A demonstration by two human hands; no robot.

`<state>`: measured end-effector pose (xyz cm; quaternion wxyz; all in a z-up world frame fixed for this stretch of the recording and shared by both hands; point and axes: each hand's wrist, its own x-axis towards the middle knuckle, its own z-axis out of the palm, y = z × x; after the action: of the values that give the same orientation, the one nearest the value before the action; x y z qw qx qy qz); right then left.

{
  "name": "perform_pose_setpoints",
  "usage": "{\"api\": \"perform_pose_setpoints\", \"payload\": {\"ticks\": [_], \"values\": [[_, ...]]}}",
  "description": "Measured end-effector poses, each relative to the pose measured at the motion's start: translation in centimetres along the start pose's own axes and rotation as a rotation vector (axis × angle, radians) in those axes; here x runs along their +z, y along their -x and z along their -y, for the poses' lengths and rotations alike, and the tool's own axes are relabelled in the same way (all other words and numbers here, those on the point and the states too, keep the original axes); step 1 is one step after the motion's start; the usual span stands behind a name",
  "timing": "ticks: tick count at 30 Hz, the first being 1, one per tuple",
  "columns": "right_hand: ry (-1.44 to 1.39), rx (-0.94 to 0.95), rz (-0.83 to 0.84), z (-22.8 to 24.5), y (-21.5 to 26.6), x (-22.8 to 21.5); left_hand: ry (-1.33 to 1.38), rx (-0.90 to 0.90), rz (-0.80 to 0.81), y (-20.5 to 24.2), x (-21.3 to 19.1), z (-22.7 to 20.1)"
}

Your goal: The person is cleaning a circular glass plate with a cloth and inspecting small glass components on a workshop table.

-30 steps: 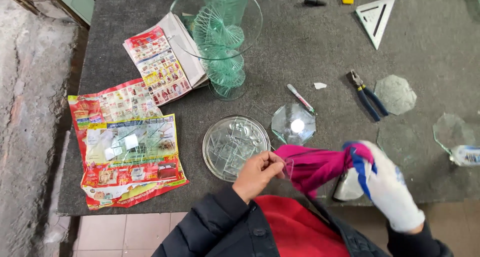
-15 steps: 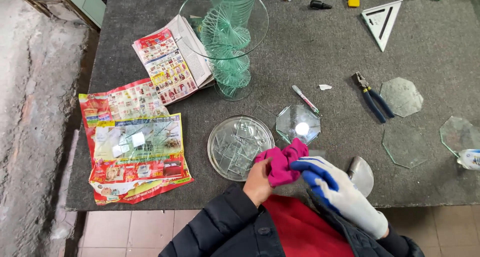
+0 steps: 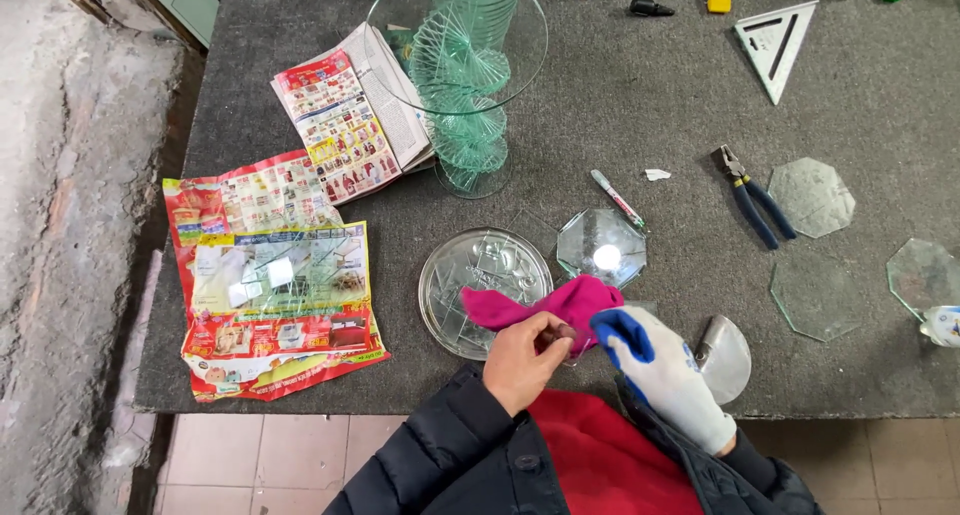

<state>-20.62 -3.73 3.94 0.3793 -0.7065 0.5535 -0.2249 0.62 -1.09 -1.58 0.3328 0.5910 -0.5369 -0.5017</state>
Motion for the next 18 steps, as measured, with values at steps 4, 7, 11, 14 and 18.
{"api": "perform_pose_setpoints", "payload": {"ticks": [4,7,11,14,18], "values": [[0.002,0.175,-0.039,-2.7,-0.8,0.4,0.016,-0.021,-0.045,0.5,-2.0,3.1],[0.326,0.231,0.138,-2.7,-1.7,0.7,0.151,-0.212,-0.02,1.1,-4.0,7.1],[0.5,-0.029,0.259,-0.3,-3.5,3.6,0.338,-0.343,-0.15,3.7,-6.1,10.3],[0.64,-0.248,0.304,-0.2,-6.2,7.7,0.389,-0.392,-0.203,5.4,-6.9,11.5],[0.859,-0.547,0.322,-1.3,-9.7,13.0,0.467,-0.384,-0.262,6.8,-7.1,12.2]]}}
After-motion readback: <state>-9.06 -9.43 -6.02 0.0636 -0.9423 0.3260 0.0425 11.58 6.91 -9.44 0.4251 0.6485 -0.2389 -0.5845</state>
